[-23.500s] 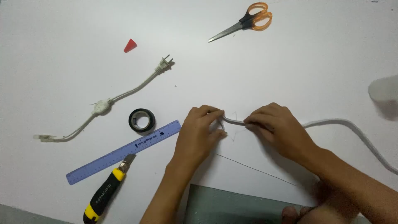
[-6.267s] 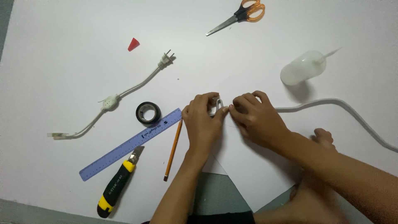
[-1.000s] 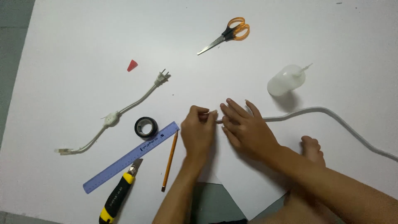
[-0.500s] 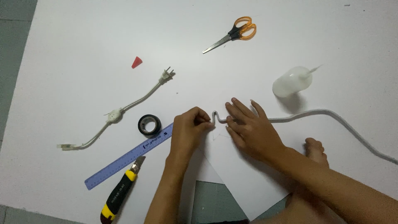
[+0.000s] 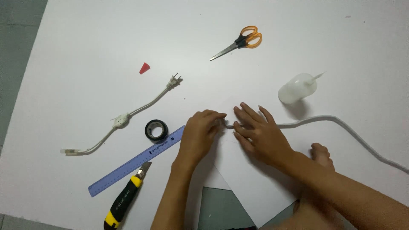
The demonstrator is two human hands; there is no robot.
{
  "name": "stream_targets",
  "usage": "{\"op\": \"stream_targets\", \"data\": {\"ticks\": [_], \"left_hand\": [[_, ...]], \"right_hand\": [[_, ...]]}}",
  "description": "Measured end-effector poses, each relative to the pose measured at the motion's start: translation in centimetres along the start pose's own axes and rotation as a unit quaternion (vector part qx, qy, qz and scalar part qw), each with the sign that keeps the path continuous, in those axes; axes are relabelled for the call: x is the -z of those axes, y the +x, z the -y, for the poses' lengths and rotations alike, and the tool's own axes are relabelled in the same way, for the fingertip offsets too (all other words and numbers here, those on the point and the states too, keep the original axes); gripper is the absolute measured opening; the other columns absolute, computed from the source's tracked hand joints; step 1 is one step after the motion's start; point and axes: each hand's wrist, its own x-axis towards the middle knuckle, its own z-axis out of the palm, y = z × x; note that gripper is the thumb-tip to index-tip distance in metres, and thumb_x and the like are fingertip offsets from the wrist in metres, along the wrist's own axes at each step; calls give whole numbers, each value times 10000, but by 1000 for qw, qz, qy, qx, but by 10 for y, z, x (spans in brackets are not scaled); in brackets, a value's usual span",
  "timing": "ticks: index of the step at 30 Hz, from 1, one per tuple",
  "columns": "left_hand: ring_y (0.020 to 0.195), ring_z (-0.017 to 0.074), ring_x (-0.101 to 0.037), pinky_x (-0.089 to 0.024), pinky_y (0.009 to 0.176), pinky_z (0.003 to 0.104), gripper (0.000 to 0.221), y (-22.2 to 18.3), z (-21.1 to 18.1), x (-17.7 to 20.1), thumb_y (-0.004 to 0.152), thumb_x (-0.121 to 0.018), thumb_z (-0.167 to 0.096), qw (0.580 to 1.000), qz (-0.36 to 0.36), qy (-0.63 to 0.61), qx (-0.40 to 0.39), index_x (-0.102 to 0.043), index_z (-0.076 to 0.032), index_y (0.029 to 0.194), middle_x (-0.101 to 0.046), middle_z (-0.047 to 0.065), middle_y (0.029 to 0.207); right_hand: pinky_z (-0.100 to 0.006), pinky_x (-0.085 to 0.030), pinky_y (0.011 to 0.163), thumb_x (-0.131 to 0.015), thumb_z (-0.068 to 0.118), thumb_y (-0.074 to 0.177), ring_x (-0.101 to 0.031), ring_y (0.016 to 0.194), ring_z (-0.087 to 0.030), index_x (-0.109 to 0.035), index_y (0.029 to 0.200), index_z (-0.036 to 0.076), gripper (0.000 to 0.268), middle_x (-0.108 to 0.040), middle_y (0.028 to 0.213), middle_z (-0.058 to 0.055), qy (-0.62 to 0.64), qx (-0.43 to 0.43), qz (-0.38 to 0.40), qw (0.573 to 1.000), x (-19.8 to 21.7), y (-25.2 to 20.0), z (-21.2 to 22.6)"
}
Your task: The person is gluing a white electrical cable onto a white board, carefully following a star-shaped outline drawn on the surface. They apply glue from a small bottle and then press the cable into place with their fingers.
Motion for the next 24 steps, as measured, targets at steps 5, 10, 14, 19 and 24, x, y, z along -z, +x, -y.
{"op": "stream_targets", "data": {"ticks": [5, 10, 14, 19, 24], "left_hand": [[981, 271, -712, -575, 881, 397, 223, 0, 4, -25, 924, -691, -73, 995, -83, -54, -7, -735, -118, 1138, -749, 78, 991], [917, 224, -696, -548, 842, 353, 98, -2, -2, -44, 884, -747, -96, 990, -132, -40, 40, -756, -119, 979, -723, 28, 879], [864, 187, -646, -503, 815, 336, 85, 2, 2, -51, 854, -780, -98, 983, -181, -1, 24, -765, -179, 879, -696, -31, 787], [896, 194, -625, -463, 853, 360, 158, 3, 2, -52, 809, -810, -84, 985, -169, 32, 25, -769, -196, 914, -692, -34, 809], [882, 232, -655, -474, 891, 382, 125, 1, -1, -55, 822, -795, -85, 980, -193, -55, 18, -746, -148, 917, -682, 15, 806]], "right_hand": [[-630, -294, 1179, -608, 311, 979, -445, 1464, -313, -763, 1203, 175, 304, -565, 1509, -100, 16, -3, 0, 1000, -5, -2, -1], [-640, -312, 1167, -610, 307, 980, -446, 1462, -319, -757, 1213, 182, 302, -569, 1506, -97, 13, 2, 3, 1000, -5, -2, -5], [-635, -311, 1164, -602, 345, 984, -451, 1458, -308, -774, 1191, 218, 297, -570, 1508, -83, 27, -4, -8, 1000, -2, -1, -7], [-625, -308, 1166, -603, 343, 984, -446, 1461, -296, -761, 1216, 229, 302, -561, 1521, -72, 29, 4, -3, 1000, 0, -1, -7], [-625, -313, 1174, -613, 342, 979, -449, 1461, -293, -765, 1207, 252, 288, -553, 1529, -61, 23, 4, -10, 1000, -4, 0, -10]]}}
